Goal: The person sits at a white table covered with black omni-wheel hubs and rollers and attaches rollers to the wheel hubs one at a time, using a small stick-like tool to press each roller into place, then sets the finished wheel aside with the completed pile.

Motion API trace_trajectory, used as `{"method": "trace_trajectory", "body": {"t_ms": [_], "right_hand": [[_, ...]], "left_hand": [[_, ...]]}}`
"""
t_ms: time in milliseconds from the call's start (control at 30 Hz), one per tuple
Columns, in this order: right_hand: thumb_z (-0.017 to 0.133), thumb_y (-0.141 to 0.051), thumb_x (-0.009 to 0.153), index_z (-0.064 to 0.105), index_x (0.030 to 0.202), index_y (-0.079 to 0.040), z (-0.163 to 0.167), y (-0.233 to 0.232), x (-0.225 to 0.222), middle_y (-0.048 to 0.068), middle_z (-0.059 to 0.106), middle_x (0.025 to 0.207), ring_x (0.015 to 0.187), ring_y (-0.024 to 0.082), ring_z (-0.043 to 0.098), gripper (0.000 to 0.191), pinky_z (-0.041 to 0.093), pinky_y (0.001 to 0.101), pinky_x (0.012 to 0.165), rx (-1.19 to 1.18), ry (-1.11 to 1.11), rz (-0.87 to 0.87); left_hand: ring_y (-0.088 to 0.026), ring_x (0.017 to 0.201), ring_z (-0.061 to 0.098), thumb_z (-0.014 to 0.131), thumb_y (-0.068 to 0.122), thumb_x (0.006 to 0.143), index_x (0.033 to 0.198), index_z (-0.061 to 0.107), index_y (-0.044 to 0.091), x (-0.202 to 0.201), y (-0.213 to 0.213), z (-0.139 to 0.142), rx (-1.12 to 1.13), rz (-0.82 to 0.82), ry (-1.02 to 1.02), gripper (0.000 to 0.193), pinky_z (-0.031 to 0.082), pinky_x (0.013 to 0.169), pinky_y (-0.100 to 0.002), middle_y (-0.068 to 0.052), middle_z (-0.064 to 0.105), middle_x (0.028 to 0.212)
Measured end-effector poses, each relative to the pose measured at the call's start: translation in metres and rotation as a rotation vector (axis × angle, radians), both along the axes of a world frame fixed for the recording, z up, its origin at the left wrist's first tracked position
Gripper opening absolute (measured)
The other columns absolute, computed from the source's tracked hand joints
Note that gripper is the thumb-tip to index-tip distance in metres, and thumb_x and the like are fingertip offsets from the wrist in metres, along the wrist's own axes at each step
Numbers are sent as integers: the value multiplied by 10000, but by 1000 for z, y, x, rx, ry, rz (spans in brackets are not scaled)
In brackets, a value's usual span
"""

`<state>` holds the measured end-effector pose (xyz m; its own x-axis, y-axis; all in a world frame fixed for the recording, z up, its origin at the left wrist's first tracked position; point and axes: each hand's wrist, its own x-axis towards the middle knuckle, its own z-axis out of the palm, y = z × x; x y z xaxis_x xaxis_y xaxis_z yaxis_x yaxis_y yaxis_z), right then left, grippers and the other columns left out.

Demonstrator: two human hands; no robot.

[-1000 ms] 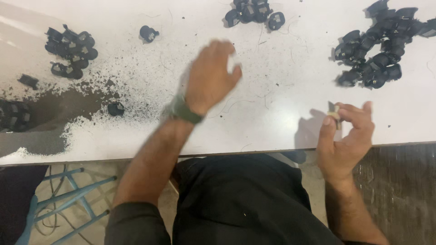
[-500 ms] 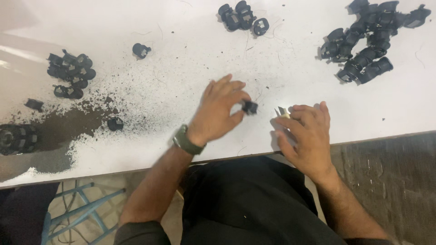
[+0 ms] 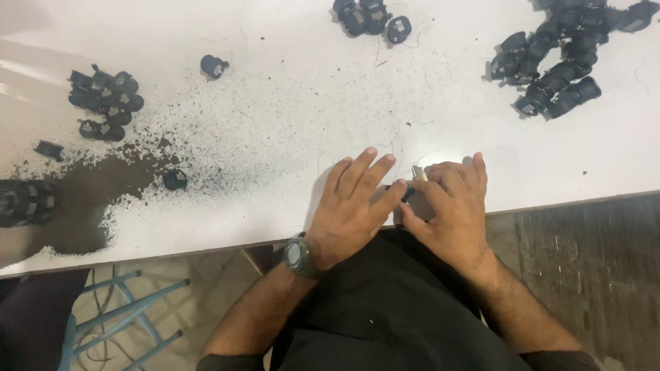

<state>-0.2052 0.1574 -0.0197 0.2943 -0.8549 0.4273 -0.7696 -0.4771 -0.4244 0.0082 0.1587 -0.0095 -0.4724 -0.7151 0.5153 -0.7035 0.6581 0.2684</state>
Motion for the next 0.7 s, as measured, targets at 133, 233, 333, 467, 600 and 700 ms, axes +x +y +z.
{"method": "trace_trajectory", "body": {"t_ms": [133, 233, 333, 467, 600, 700], "right_hand": [[870, -201, 730, 709, 1032, -82, 3, 3, 2, 93, 587, 1087, 1160, 321, 529, 362, 252, 676, 1204, 6, -4, -31], [884, -213, 737, 720, 1065, -78, 3, 9, -2, 93, 582, 1071, 1151, 314, 531, 390, 238, 676, 1198, 33, -7, -35], [855, -166, 777, 722, 1113, -86, -4, 14, -9, 101, 601, 1066, 1175, 328, 551, 370, 214, 644, 1211, -22, -62, -21], [768, -13, 920, 637, 1167, -101, -21, 23, -7, 53, 636, 1066, 1206, 290, 615, 293, 165, 607, 1329, -195, -236, 71], [722, 12, 878, 546, 1133, -57, -29, 32, 1, 115, 641, 1100, 1161, 306, 623, 317, 160, 613, 1293, -109, -303, 106], [730, 25, 848, 574, 1077, -58, -27, 32, 5, 97, 631, 1030, 1140, 309, 631, 289, 188, 615, 1291, -80, -270, 74]], "left_hand": [[-282, 1466, 458, 773, 151, 970, 1175, 697, 116, -4, -2, -2, -119, -4, -19, 222, 418, 1183, -505, -78, 541, 1512], [-279, 1449, 472, 771, 140, 965, 1094, 694, 110, -6, 6, -1, -82, 23, -4, 152, 414, 1177, -518, -75, 560, 1478], [-304, 1399, 480, 765, 144, 898, 1025, 694, 97, -6, 10, -3, 14, 50, 32, 152, 391, 1159, -553, -106, 579, 1415], [-298, 1381, 490, 781, 172, 900, 1024, 700, 92, -9, 11, -4, 86, 92, 114, 169, 360, 1178, -559, -106, 594, 1379], [-275, 1384, 497, 777, 160, 910, 1040, 728, 121, -13, 12, -5, 98, 83, 165, 144, 356, 1185, -549, -72, 604, 1380], [-265, 1374, 511, 777, 155, 913, 1027, 733, 129, -13, 14, -7, 101, 115, 199, 125, 360, 1186, -542, -56, 612, 1372]]}}
